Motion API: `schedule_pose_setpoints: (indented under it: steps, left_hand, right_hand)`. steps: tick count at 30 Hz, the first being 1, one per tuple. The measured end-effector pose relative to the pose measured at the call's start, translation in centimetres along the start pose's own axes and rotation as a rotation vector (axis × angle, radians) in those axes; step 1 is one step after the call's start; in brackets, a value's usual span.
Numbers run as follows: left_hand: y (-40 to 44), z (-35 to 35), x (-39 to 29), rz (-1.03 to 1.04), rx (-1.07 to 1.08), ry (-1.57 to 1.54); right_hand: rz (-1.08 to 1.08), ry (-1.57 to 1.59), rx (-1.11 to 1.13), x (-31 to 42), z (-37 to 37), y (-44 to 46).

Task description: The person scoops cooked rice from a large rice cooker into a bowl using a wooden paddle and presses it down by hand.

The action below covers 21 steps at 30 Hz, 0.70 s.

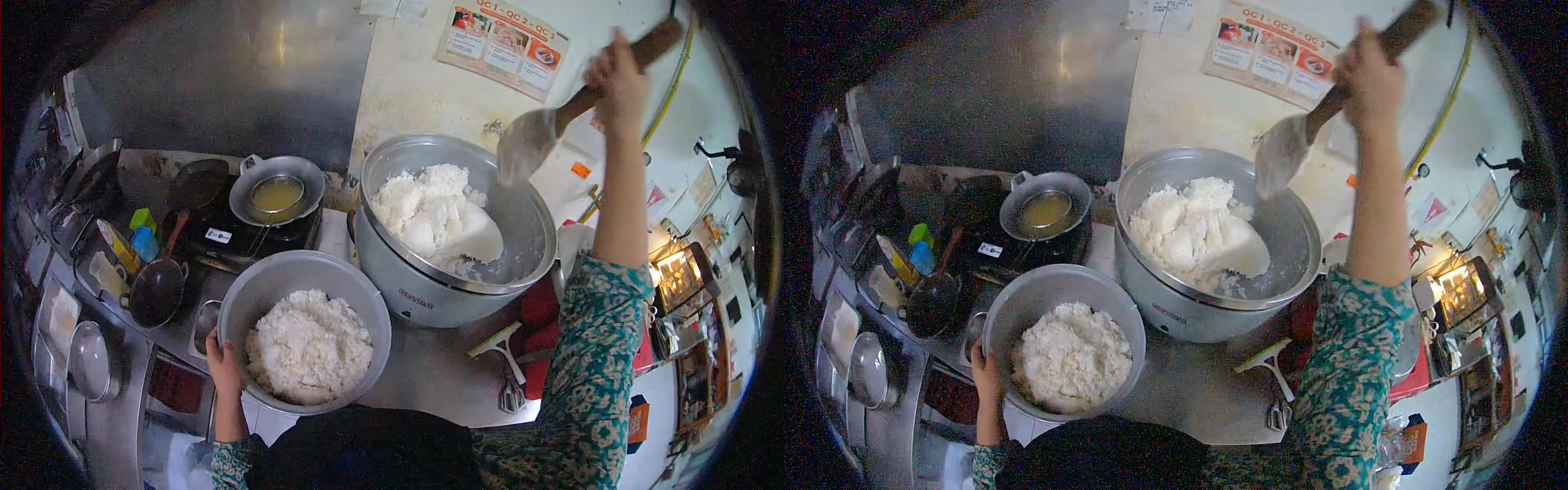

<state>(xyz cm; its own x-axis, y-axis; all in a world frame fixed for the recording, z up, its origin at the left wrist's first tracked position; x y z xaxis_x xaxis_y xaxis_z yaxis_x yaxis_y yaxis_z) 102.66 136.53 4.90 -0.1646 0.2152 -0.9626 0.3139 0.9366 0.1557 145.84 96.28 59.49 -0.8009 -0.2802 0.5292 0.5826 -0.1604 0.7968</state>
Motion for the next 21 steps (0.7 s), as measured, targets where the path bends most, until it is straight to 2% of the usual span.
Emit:
schedule_pose_setpoints:
  steps: [2,3,4,6,7,8,10,11,12,13,14,16,17,19,21]
  left_hand:
    - [-0.2,0.1,-0.9,-0.021,0.006,-0.003]
    - [-0.2,0.3,-1.1,-0.031,0.011,-0.012]
    - [-0.2,0.3,-1.2,-0.034,0.023,-0.009]
    - [-0.2,0.1,-1.4,0.023,-0.016,0.039]
    - [-0.2,0.3,-1.1,0.019,-0.031,0.018]
    - [0.2,0.6,-0.9,0.039,-0.036,0.031]
    - [-0.2,-0.3,-0.4,0.057,-0.019,0.083]
    - [0.0,0.0,0.1,0.021,-0.018,-0.026]
    - [0.0,0.5,0.4,-0.019,-0.017,-0.135]
    - [-0.5,0.2,-2.4,0.032,-0.028,0.068]
    - [-0.4,0.1,-2.1,0.022,-0.029,0.074]
    - [-0.1,-0.1,-1.1,0.027,0.026,0.102]
    - [-0.8,0.5,-2.7,-0.018,-0.012,-0.031]
    - [-0.1,0.7,-0.8,-0.010,0.011,-0.073]
    - [0.0,0.3,-0.2,0.000,0.031,-0.123]
  right_hand:
    - [0.004,0.067,0.186,1.6,-1.3,1.1]
    - [-0.021,-0.046,0.075,-1.3,-2.1,0.5]
    - [-0.047,-0.163,-0.039,-6.8,-3.5,-1.1]
    - [0.123,-0.243,-0.084,-17.3,-4.6,-8.9]
    - [0.219,-0.151,-0.083,-17.5,-4.2,-9.3]
    - [0.198,-0.134,-0.058,-16.9,-2.3,-7.8]
    - [0.167,-0.320,0.030,-14.8,-0.2,-6.5]
    - [0.062,-0.482,0.044,-11.0,0.8,-4.2]
    - [0.075,-0.492,-0.015,-8.2,1.1,-1.6]
    - [0.086,-0.230,0.015,-6.0,1.4,0.8]
    - [0.053,-0.064,0.085,-3.5,1.1,3.5]
    - [0.152,0.065,0.309,-1.8,-0.2,5.7]
    - [0.188,0.104,0.380,-2.2,-0.7,5.7]
    - [-0.197,-0.587,0.063,-8.8,-3.0,1.9]
    - [0.220,-0.501,-0.025,-18.8,-3.6,-8.7]
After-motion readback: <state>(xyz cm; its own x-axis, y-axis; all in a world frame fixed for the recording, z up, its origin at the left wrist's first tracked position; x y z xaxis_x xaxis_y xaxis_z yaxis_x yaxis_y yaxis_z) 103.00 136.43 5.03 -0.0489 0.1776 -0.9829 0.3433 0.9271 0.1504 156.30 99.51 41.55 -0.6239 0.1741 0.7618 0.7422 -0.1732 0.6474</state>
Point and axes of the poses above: each hand's wrist, its own y-axis towards the middle knuckle, its own z-axis out of the palm, x = y × z, the point moved 5 cm from there along y, towards the middle knuckle, and after that the axes turned 8 degrees about -x, right-handed, at the moved point
